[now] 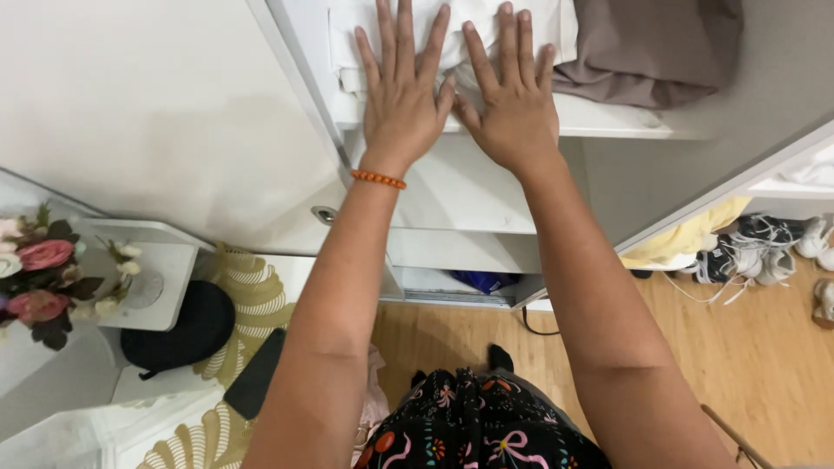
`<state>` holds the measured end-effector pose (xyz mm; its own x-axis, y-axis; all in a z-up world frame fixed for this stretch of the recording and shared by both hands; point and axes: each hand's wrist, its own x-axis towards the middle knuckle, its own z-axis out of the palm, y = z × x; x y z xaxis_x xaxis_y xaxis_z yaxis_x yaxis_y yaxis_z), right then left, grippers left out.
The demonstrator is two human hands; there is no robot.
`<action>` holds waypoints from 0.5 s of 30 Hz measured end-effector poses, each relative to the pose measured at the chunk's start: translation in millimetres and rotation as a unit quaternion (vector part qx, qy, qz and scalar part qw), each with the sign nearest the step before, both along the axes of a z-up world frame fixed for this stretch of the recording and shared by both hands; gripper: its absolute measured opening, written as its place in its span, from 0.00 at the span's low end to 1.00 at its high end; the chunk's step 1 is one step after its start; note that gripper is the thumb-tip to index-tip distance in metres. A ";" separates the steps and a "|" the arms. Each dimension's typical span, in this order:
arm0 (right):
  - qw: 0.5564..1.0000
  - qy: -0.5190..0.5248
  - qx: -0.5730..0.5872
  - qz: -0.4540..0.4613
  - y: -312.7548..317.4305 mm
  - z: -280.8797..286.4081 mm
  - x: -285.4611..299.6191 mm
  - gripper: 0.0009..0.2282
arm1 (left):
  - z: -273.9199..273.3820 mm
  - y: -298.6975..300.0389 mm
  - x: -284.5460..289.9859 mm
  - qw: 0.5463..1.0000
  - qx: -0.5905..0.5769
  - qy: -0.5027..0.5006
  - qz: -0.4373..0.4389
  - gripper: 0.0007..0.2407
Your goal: The person folds various pieces of clothing, including a brown shirt, a light blue shirt, a white shirt, and several patterned fabrics, on a bed. They then place each folded item into a white wardrobe shelf.
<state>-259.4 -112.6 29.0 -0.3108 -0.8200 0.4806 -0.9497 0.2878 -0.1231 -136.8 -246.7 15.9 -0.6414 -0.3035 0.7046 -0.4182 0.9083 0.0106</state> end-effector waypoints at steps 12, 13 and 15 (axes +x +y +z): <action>0.973 -0.134 -0.125 0.138 35.8 -99.9 101.7 0.31 | -84.7 109.7 77.6 0.985 0.142 0.062 0.076 0.32; 0.961 -0.184 -0.114 0.174 43.0 -108.7 110.7 0.32 | -87.5 123.3 88.6 0.982 0.163 0.054 0.083 0.33; 0.956 -0.174 -0.104 0.212 43.5 -128.4 113.7 0.32 | -95.2 131.3 97.6 0.978 0.159 0.061 0.122 0.34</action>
